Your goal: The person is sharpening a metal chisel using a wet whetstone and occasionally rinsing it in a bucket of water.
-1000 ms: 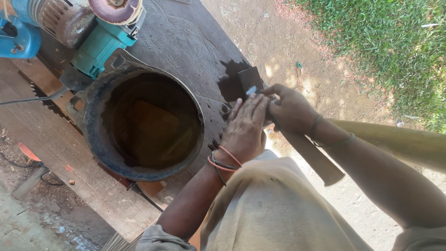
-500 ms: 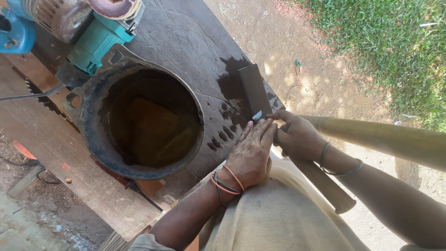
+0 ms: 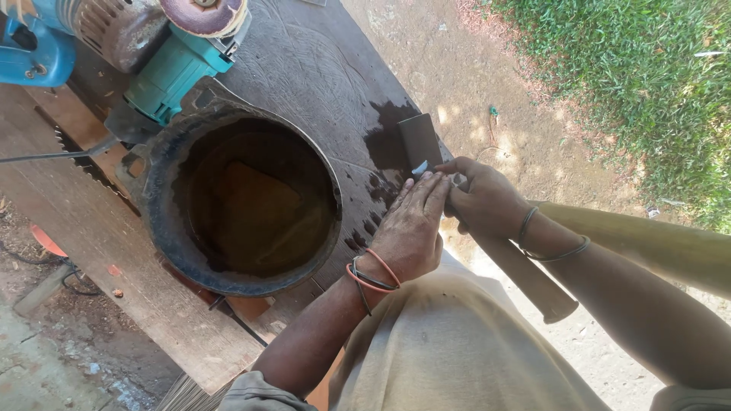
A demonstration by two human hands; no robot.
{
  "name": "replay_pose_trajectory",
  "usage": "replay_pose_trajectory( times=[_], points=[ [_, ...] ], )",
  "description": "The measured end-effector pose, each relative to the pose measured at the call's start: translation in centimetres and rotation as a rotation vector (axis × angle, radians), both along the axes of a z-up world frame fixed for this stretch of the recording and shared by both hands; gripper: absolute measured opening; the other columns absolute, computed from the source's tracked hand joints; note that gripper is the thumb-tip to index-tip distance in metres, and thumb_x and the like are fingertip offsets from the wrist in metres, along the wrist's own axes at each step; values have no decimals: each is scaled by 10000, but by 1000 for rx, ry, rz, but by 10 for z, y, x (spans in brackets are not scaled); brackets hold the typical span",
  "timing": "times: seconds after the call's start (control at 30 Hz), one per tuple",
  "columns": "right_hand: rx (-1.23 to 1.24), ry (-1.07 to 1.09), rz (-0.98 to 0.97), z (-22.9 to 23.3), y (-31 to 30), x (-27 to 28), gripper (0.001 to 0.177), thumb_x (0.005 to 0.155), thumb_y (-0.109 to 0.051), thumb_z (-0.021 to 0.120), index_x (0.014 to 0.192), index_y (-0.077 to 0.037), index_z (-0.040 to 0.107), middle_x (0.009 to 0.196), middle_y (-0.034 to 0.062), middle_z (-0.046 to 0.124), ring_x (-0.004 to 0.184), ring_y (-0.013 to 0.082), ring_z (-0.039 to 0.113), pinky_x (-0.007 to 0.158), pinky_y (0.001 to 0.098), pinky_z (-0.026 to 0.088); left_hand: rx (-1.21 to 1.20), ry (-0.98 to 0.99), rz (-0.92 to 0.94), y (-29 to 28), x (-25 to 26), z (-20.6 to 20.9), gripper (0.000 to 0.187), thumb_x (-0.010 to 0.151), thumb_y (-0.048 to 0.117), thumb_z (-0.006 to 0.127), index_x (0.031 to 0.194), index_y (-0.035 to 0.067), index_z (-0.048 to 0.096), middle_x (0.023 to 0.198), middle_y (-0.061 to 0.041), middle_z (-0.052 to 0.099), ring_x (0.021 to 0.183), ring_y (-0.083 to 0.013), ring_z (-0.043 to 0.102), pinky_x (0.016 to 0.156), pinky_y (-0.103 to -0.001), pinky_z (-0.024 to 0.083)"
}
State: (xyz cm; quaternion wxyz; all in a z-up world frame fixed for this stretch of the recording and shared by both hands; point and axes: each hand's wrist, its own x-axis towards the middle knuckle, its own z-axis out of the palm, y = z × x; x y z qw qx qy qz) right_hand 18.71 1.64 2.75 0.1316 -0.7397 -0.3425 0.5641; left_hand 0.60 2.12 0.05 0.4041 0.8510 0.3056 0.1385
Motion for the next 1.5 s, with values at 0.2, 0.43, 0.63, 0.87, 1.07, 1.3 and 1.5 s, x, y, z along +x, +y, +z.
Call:
replay_pose_trajectory(
  times=[0.2, 0.43, 0.63, 0.87, 1.07, 1.3, 1.5],
  points=[
    [38, -11, -8, 0, 13, 2, 380, 952, -236, 617, 1304, -92, 615, 755, 108, 751, 547, 157, 666, 473, 319, 551, 13, -4, 26, 12, 7, -2, 778, 785, 44, 635, 1491, -91, 338, 1523, -310, 420, 1488, -413, 344, 1264, -517, 198],
    [249, -5, 36, -19, 14, 13, 390, 965, -235, 629, 1321, -76, 638, 796, 117, 753, 656, 105, 718, 535, 276, 597, 87, -20, 73, 18, 12, -1, 765, 802, 50, 642, 1494, -81, 342, 1535, -293, 434, 1496, -411, 371, 1272, -511, 214],
    [15, -32, 19, 13, -34, -6, 417, 951, -273, 632, 1328, -97, 608, 732, 80, 734, 528, 152, 656, 482, 328, 559, 99, 165, -86, -32, -4, 7, 784, 849, 65, 591, 1538, -135, 273, 1564, -342, 357, 1511, -438, 307, 1279, -511, 141],
    [-92, -44, 7, 21, -60, -13, 435, 927, -245, 646, 1340, -112, 612, 659, 80, 702, 506, 141, 653, 484, 319, 577, -48, 123, -134, -59, -11, 18, 829, 813, 127, 594, 1516, -145, 249, 1569, -359, 306, 1524, -454, 234, 1260, -529, 88],
    [-20, 21, -10, 4, -51, -5, 442, 929, -224, 635, 1348, -88, 592, 684, 77, 702, 488, 151, 637, 457, 329, 546, -21, 80, -92, -49, -9, 5, 810, 817, 113, 584, 1520, -141, 271, 1581, -350, 318, 1532, -456, 247, 1272, -538, 102],
    [3, 18, 1, 1, -26, -1, 432, 943, -244, 635, 1341, -86, 578, 701, 101, 700, 496, 156, 643, 453, 328, 552, 32, 31, -40, -29, -4, -3, 804, 795, 89, 594, 1509, -122, 290, 1570, -330, 344, 1529, -448, 262, 1268, -540, 136],
    [27, 21, 1, -6, -10, 5, 416, 950, -231, 604, 1342, -91, 587, 722, 95, 706, 509, 167, 650, 458, 330, 563, 27, 24, -23, -13, -1, -5, 810, 802, 88, 604, 1524, -101, 288, 1585, -315, 336, 1535, -436, 269, 1272, -532, 149]
  ],
)
